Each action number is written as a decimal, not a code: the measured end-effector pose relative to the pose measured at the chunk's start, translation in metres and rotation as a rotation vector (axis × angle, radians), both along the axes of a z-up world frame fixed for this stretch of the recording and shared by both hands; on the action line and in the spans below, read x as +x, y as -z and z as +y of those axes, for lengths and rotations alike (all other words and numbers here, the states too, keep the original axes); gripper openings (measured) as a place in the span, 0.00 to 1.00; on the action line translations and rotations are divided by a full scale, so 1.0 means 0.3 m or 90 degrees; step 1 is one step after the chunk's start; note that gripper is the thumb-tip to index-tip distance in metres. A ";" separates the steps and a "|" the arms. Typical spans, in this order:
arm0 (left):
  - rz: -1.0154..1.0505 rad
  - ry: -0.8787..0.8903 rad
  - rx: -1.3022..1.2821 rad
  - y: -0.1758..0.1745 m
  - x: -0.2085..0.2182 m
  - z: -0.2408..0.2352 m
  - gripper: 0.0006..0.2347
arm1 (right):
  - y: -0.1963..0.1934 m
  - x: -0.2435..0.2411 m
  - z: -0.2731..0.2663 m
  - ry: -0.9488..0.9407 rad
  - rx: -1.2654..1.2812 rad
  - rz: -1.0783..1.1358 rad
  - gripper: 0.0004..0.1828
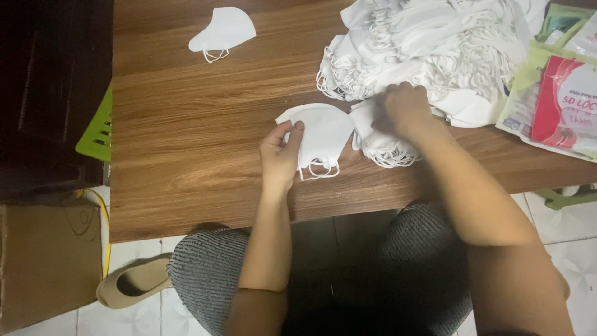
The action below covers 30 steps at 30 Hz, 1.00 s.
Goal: The person is manually folding individual face masks from a large pile and then placing a stack of them into a plastic retail bag.
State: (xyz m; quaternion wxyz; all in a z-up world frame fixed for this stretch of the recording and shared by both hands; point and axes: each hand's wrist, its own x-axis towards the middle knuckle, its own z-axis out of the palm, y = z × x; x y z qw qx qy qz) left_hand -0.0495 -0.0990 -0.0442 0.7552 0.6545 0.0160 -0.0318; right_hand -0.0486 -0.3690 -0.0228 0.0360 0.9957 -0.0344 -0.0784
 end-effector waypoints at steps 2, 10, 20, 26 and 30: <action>0.003 0.002 0.001 -0.002 -0.005 -0.006 0.06 | 0.001 -0.006 -0.007 0.005 0.019 -0.001 0.27; 0.012 0.001 0.002 -0.022 -0.020 -0.020 0.06 | 0.000 -0.008 -0.032 0.038 0.085 0.017 0.24; -0.028 -0.015 0.022 -0.020 -0.020 -0.014 0.05 | -0.033 -0.063 -0.043 0.011 0.175 -0.035 0.19; -0.082 -0.019 0.100 -0.011 0.010 -0.006 0.07 | -0.182 -0.153 -0.020 0.000 0.555 -0.057 0.13; -0.144 -0.011 0.101 -0.025 -0.034 -0.032 0.05 | -0.175 -0.147 0.018 -0.006 0.760 -0.003 0.10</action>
